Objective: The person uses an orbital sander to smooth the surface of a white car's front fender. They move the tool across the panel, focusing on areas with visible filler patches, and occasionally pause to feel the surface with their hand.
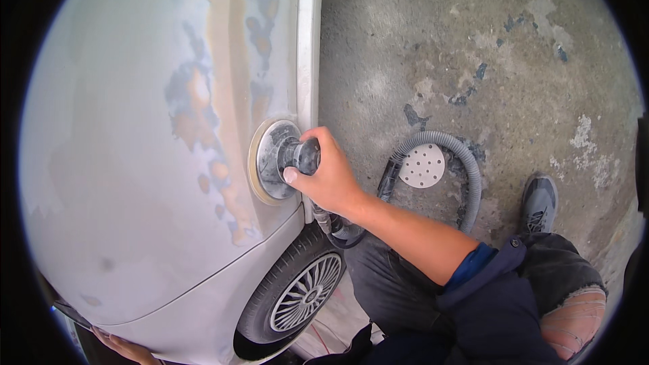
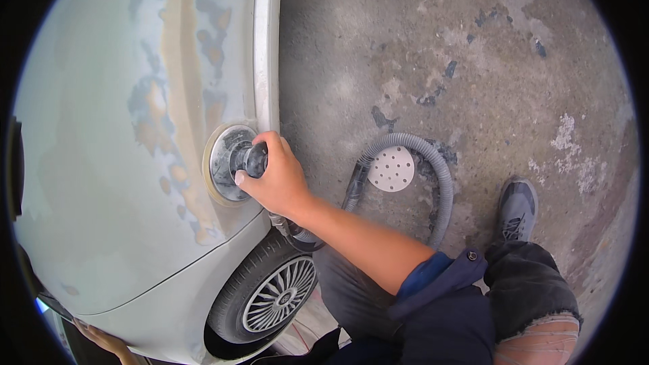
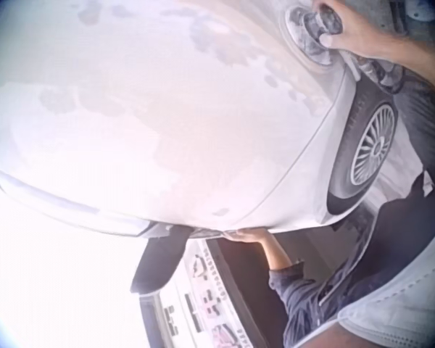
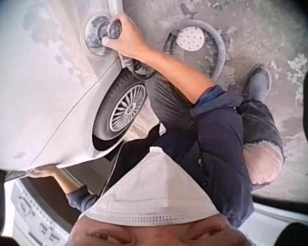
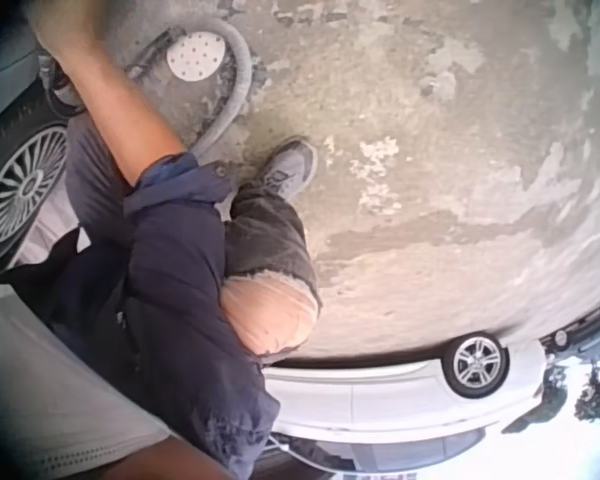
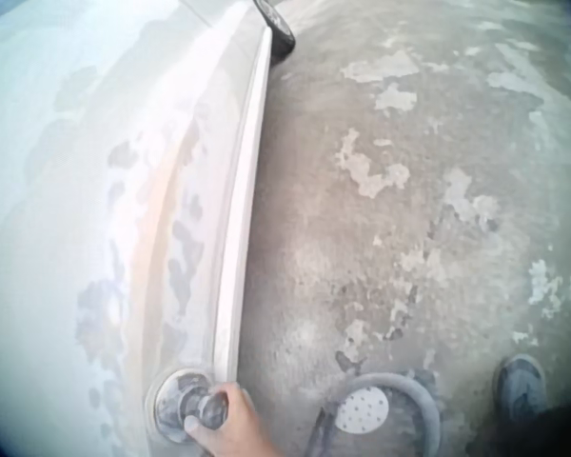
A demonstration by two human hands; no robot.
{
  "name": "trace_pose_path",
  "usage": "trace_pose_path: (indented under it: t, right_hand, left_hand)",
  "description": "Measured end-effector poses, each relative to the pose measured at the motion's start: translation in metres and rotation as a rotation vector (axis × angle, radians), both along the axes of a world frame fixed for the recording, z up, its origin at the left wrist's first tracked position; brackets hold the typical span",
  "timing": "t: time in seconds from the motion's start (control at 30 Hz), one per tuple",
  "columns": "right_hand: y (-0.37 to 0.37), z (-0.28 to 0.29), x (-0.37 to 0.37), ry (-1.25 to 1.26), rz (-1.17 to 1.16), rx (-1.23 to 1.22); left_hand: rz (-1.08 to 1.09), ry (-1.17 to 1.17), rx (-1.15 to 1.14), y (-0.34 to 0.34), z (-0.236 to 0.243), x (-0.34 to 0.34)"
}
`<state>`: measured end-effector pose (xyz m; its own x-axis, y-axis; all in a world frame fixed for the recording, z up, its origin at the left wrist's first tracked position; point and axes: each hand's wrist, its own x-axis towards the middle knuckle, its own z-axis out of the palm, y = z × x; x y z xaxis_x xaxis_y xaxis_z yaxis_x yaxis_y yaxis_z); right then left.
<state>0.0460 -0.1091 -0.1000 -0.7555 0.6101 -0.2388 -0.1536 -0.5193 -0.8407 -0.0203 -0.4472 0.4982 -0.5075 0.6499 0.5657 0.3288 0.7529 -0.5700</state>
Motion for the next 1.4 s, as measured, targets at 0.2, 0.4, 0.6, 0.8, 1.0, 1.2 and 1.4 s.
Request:
trace_pose_path:
  t: [0.2,0.4,0.6,0.8,1.0,1.2,1.4]
  right_hand:
    - [0.055,0.016,-0.033,0.081,-0.032,-0.062]
    - [0.019,0.003,-0.009,0.062,0.031,-0.056]
    - [0.041,0.004,-0.024,0.121,0.011,-0.122]
    - [0.039,0.004,-0.015,0.129,0.04,-0.124]
    - [0.034,0.008,-0.017,0.107,0.019,-0.004]
    - [0.039,-0.001,-0.017,0.119,0.047,0.002]
    - [0.047,0.014,-0.018,0.109,0.037,0.01]
  left_hand:
    - [0.034,0.032,-0.031,-0.004,0.004,0.01]
    - [-0.019,0.034,0.062,0.037,-0.037,0.016]
    - [0.036,0.032,0.034,0.011,-0.012,0.008]
    - [0.025,0.007,0.042,0.008,-0.009,0.004]
    - [0.021,0.038,0.005,0.028,-0.026,0.017]
    - [-0.016,-0.027,0.13,0.029,-0.034,0.014]
    - [-0.014,0.007,0.053,0.024,-0.028,0.016]
